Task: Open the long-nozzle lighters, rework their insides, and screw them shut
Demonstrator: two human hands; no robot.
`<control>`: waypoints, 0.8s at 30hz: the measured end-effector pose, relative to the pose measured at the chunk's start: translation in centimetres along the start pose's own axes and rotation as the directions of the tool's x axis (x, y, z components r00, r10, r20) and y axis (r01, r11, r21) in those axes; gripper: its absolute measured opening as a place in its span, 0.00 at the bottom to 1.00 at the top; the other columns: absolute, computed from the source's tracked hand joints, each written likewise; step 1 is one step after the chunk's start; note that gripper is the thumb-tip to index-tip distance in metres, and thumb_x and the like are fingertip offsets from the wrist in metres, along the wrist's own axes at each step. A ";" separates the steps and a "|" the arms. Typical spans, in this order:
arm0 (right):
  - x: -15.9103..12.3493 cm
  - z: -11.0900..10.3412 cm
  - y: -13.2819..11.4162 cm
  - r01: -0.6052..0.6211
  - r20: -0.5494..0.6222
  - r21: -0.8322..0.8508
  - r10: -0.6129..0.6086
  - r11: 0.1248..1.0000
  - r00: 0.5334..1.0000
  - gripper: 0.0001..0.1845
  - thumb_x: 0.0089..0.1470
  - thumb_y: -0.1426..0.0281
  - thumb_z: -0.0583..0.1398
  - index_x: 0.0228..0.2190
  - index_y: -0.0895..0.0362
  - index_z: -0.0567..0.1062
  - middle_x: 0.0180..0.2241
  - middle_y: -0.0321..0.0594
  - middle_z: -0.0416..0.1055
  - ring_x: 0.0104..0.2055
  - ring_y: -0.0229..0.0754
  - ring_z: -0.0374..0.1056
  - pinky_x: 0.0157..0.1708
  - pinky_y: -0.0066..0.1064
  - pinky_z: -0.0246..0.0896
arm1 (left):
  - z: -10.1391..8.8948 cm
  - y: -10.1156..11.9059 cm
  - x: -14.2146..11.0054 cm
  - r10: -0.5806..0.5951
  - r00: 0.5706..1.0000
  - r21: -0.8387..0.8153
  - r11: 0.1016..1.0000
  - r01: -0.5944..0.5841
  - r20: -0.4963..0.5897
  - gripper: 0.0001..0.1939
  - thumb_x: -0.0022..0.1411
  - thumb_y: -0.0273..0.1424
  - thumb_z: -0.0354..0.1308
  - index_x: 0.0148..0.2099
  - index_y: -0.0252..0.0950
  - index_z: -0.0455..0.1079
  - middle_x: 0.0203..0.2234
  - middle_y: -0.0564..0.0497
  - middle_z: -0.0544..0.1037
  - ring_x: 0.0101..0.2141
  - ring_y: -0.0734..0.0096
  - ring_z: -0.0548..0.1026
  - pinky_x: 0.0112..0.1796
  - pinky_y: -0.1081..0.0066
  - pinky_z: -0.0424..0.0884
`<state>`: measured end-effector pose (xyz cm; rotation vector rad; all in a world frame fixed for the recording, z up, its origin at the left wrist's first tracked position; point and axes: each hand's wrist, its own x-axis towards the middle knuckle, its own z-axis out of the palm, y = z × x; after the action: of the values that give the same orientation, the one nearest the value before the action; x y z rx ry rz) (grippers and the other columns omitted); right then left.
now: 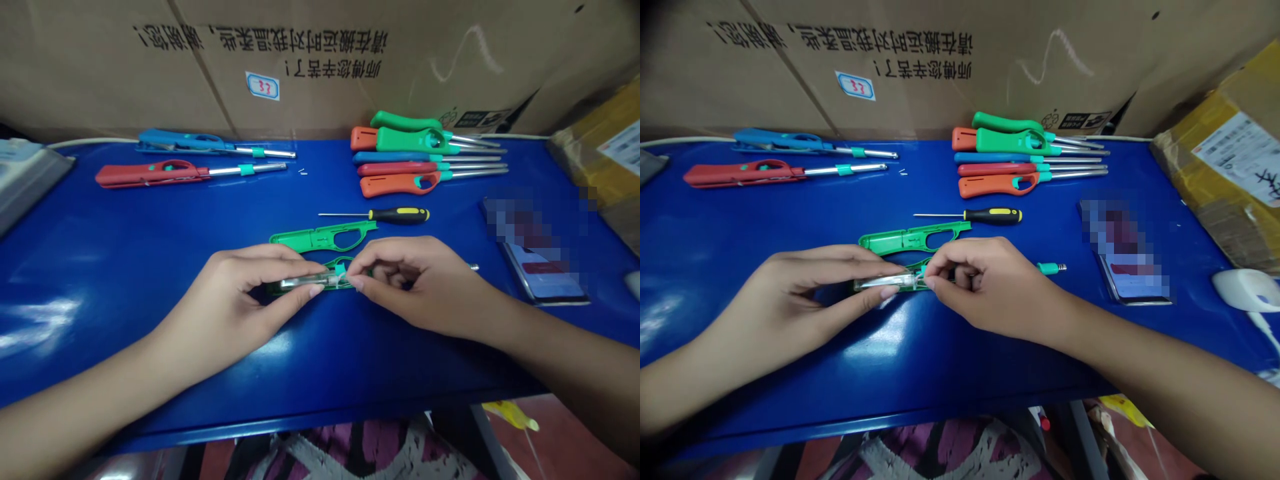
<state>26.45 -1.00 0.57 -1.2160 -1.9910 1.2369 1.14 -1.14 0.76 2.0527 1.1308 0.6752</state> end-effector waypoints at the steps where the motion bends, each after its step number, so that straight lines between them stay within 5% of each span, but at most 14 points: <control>1: 0.0 -0.1 0.0 0.051 -0.021 -0.055 -0.052 0.997 0.998 0.05 0.61 0.73 0.62 0.34 0.59 0.80 0.24 0.31 0.68 0.21 0.30 0.59 0.19 0.24 0.52 | -0.3 0.0 0.0 0.022 1.000 0.028 0.999 -0.022 0.014 0.10 0.70 0.36 0.64 0.51 0.45 0.84 0.43 0.51 0.86 0.42 0.68 0.82 0.43 0.73 0.79; 5: 0.0 -0.5 0.2 0.244 -0.068 -0.289 -0.275 0.926 0.959 0.05 0.63 0.74 0.61 0.37 0.58 0.79 0.32 0.36 0.72 0.26 0.31 0.61 0.26 0.28 0.58 | -0.9 -0.4 0.3 0.085 0.993 0.112 0.989 -0.093 0.078 0.11 0.71 0.35 0.63 0.51 0.45 0.84 0.43 0.51 0.82 0.40 0.70 0.81 0.41 0.73 0.77; 8: -0.1 -0.8 0.4 0.285 -0.055 -0.392 -0.332 0.875 0.942 0.05 0.66 0.73 0.60 0.39 0.57 0.77 0.34 0.37 0.72 0.27 0.34 0.60 0.29 0.30 0.57 | -1.0 -0.6 0.4 0.105 0.990 0.137 0.984 -0.117 0.089 0.11 0.70 0.34 0.63 0.52 0.45 0.83 0.40 0.51 0.81 0.38 0.72 0.80 0.39 0.74 0.75; 19: -0.3 -0.8 0.8 0.189 0.043 -0.500 -0.194 0.845 0.980 0.09 0.66 0.72 0.58 0.44 0.57 0.79 0.43 0.38 0.73 0.32 0.35 0.66 0.31 0.31 0.59 | -1.7 -0.4 0.3 0.079 0.989 0.213 0.972 -0.104 0.124 0.09 0.70 0.37 0.62 0.47 0.45 0.83 0.41 0.53 0.84 0.38 0.70 0.82 0.41 0.72 0.78; 24: -0.4 -0.9 1.1 0.196 0.094 -0.566 -0.173 0.801 0.980 0.11 0.68 0.72 0.56 0.44 0.56 0.79 0.45 0.39 0.74 0.41 0.40 0.72 0.37 0.33 0.63 | -2.4 -0.3 0.2 0.071 0.988 0.234 0.967 -0.103 0.140 0.10 0.70 0.38 0.61 0.47 0.45 0.83 0.40 0.53 0.84 0.36 0.68 0.82 0.34 0.73 0.78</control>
<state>27.80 -0.72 -0.02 -1.2141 -2.5465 0.5668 -0.65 -0.13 2.11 2.3265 1.0957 0.4549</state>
